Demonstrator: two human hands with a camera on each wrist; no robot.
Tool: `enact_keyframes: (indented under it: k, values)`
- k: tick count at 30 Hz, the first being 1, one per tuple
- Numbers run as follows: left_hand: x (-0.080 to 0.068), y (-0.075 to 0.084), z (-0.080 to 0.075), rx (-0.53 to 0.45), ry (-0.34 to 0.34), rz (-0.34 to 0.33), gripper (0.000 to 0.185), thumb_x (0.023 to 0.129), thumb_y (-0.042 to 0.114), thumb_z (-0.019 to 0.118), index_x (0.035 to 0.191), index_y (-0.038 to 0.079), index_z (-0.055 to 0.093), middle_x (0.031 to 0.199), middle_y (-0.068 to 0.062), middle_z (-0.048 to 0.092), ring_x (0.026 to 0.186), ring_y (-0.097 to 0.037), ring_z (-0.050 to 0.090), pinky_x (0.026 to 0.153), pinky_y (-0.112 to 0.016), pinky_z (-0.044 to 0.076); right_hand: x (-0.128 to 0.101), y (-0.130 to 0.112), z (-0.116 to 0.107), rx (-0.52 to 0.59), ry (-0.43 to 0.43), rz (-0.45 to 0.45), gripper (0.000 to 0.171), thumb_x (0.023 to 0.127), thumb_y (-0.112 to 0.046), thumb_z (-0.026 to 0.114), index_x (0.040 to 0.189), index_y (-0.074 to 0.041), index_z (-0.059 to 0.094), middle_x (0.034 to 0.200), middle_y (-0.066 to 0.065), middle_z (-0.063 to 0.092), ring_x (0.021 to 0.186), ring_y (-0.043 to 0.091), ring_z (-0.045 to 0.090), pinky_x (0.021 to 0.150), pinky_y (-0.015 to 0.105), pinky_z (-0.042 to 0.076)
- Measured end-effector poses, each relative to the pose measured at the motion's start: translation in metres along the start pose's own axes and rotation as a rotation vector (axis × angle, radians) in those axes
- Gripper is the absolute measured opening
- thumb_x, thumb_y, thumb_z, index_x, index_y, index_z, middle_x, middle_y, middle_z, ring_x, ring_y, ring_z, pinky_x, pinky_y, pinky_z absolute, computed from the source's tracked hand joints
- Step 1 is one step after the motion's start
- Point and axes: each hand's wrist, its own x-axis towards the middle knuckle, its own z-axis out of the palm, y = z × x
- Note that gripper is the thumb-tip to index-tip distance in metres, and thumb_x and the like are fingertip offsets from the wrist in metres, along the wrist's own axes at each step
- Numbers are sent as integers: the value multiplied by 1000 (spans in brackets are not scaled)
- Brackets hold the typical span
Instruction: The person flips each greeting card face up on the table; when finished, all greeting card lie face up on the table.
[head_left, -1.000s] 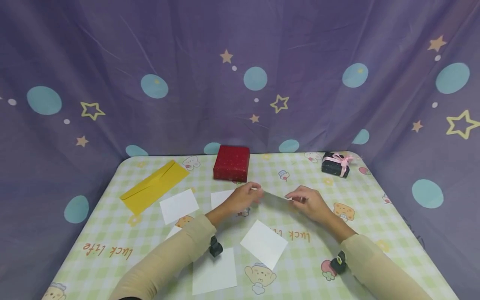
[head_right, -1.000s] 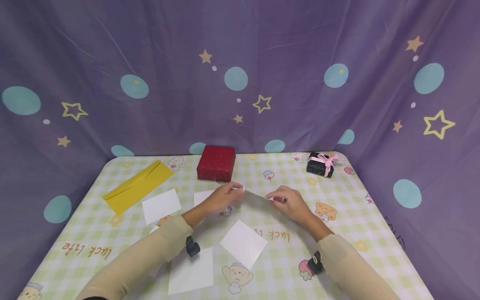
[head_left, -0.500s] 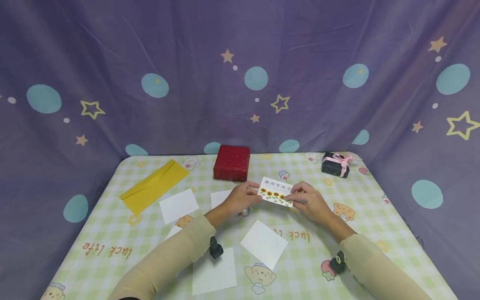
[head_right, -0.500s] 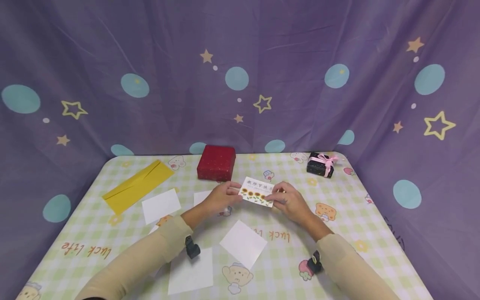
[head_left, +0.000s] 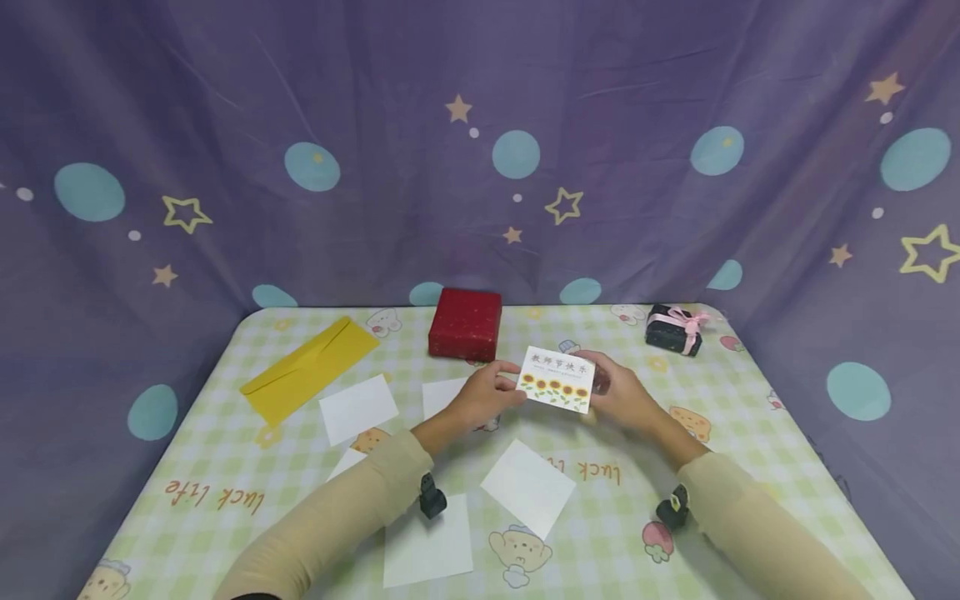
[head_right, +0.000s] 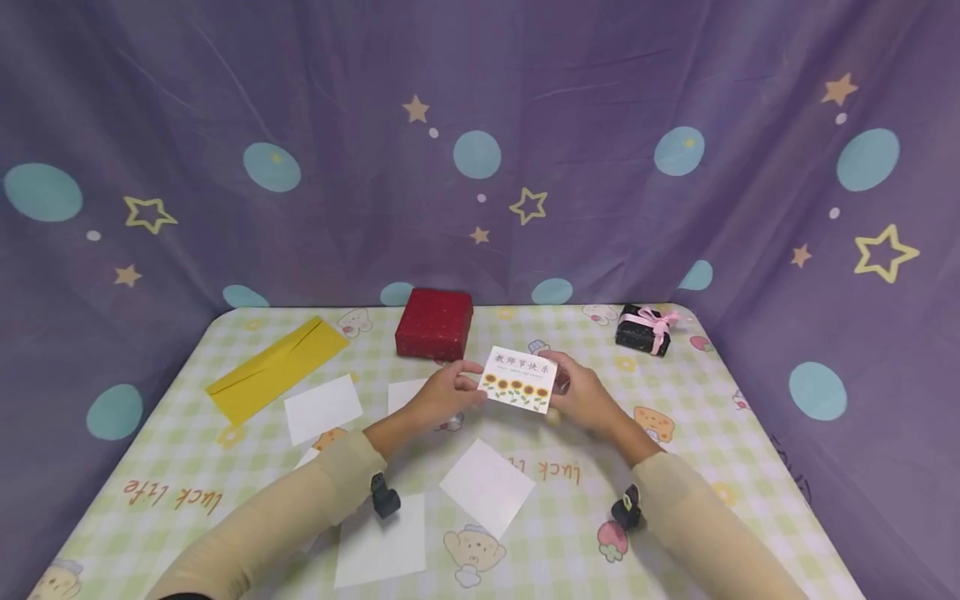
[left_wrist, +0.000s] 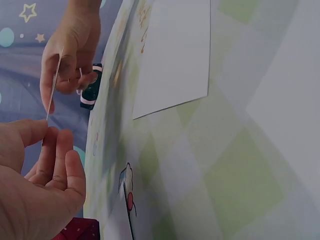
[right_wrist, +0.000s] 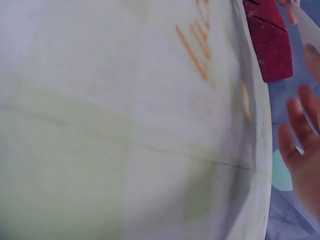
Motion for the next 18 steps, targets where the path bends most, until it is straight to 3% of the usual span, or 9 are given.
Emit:
enact_keyframes:
  k: [5, 9, 12, 14, 18]
  values:
    - [-2, 0, -1, -7, 4, 8, 53, 92, 26, 75, 140, 15, 55, 112, -7, 73, 85, -23, 67, 55, -29, 49, 2, -4, -11, 204, -172, -5, 71, 91, 4, 68, 154, 1, 36, 131, 29, 64, 104, 8, 70, 88, 24, 56]
    - [-2, 0, -1, -25, 3, 39, 55, 91, 23, 76, 142, 15, 55, 109, -9, 74, 81, -26, 66, 51, -26, 45, 4, -4, -19, 388, -265, 10, 69, 94, 8, 57, 156, 7, 27, 135, 40, 55, 104, 8, 70, 85, 26, 57]
    - [-1, 1, 1, -50, -11, 59, 58, 90, 20, 76, 143, 13, 53, 106, -10, 74, 77, -28, 64, 46, -25, 43, 7, -4, -20, 449, -260, 33, 66, 97, 8, 52, 156, 8, 25, 132, 39, 57, 101, 10, 71, 82, 28, 59]
    - [0, 1, 2, -53, -16, 76, 61, 90, 19, 77, 144, 12, 51, 104, -10, 74, 74, -25, 63, 47, -25, 43, 8, -4, -19, 441, -219, 49, 65, 97, 8, 53, 157, 6, 26, 121, 31, 66, 94, 10, 71, 78, 29, 59]
    - [3, 0, 4, -29, 2, 145, 72, 90, 17, 78, 151, 11, 42, 100, -9, 75, 77, -13, 64, 63, -24, 51, 11, -3, -17, 407, -101, 81, 67, 95, 7, 57, 156, 1, 30, 91, 6, 72, 75, 14, 67, 68, 30, 58]
